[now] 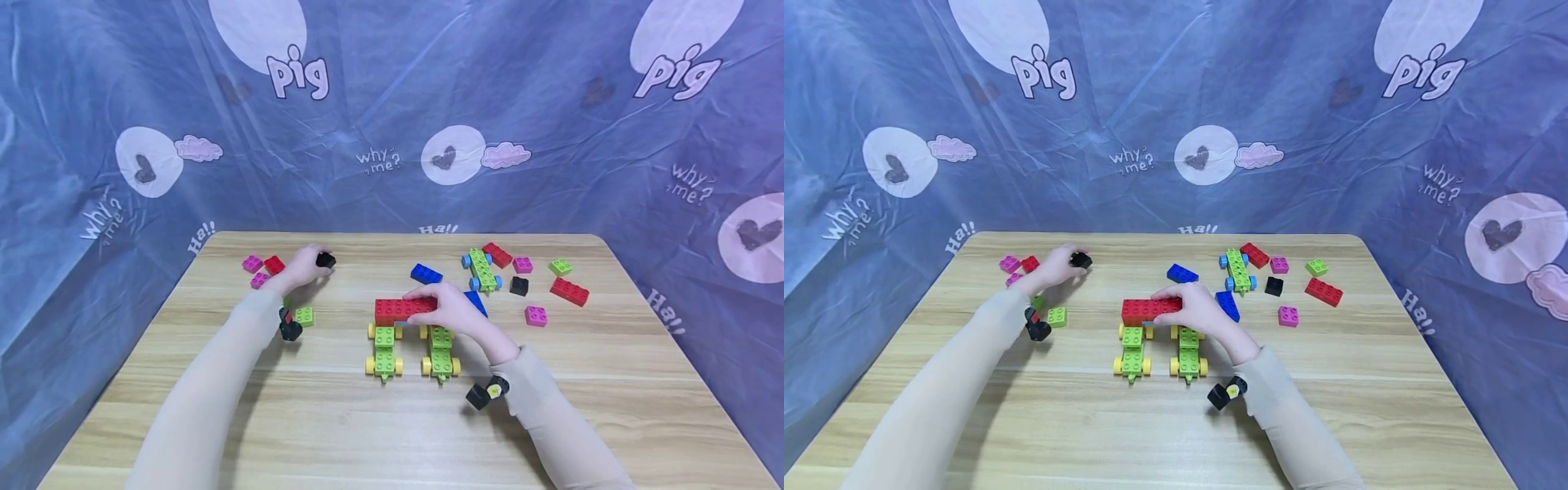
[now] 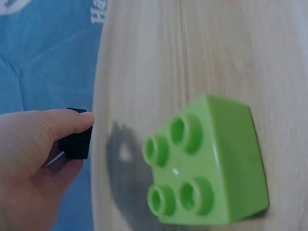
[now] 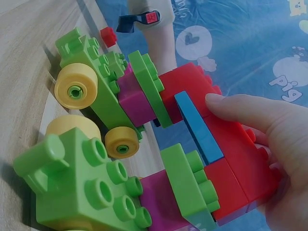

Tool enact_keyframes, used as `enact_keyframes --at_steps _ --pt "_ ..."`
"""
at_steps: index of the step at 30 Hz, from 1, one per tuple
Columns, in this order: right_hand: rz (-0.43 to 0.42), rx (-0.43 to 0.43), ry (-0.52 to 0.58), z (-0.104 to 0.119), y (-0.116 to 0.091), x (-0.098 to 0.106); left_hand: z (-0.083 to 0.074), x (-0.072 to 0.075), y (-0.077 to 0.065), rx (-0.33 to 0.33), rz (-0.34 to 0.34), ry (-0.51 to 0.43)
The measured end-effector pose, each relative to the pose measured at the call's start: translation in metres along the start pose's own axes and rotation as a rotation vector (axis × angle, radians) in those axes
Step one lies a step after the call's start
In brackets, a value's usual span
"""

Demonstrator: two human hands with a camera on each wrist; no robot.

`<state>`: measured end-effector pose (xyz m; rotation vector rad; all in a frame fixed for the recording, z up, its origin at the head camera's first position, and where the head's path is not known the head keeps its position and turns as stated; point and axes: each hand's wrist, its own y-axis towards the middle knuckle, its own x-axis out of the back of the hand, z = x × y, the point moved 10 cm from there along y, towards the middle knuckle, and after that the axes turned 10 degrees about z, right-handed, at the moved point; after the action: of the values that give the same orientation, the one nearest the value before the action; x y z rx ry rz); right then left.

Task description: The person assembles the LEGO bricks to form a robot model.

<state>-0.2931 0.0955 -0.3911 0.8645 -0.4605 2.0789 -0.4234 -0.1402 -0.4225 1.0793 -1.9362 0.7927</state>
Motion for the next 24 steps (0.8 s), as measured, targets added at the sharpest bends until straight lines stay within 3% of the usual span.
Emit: enact_keyframes --at_steps 18,24 --pt "-0.004 0.010 0.001 0.001 0.000 0.001 -0.076 0.010 -0.021 -0.241 -0.112 0.011" --pt "-0.007 0.009 -0.001 0.001 0.000 0.001 -0.097 0.013 -0.035 -0.296 -0.144 -0.053"
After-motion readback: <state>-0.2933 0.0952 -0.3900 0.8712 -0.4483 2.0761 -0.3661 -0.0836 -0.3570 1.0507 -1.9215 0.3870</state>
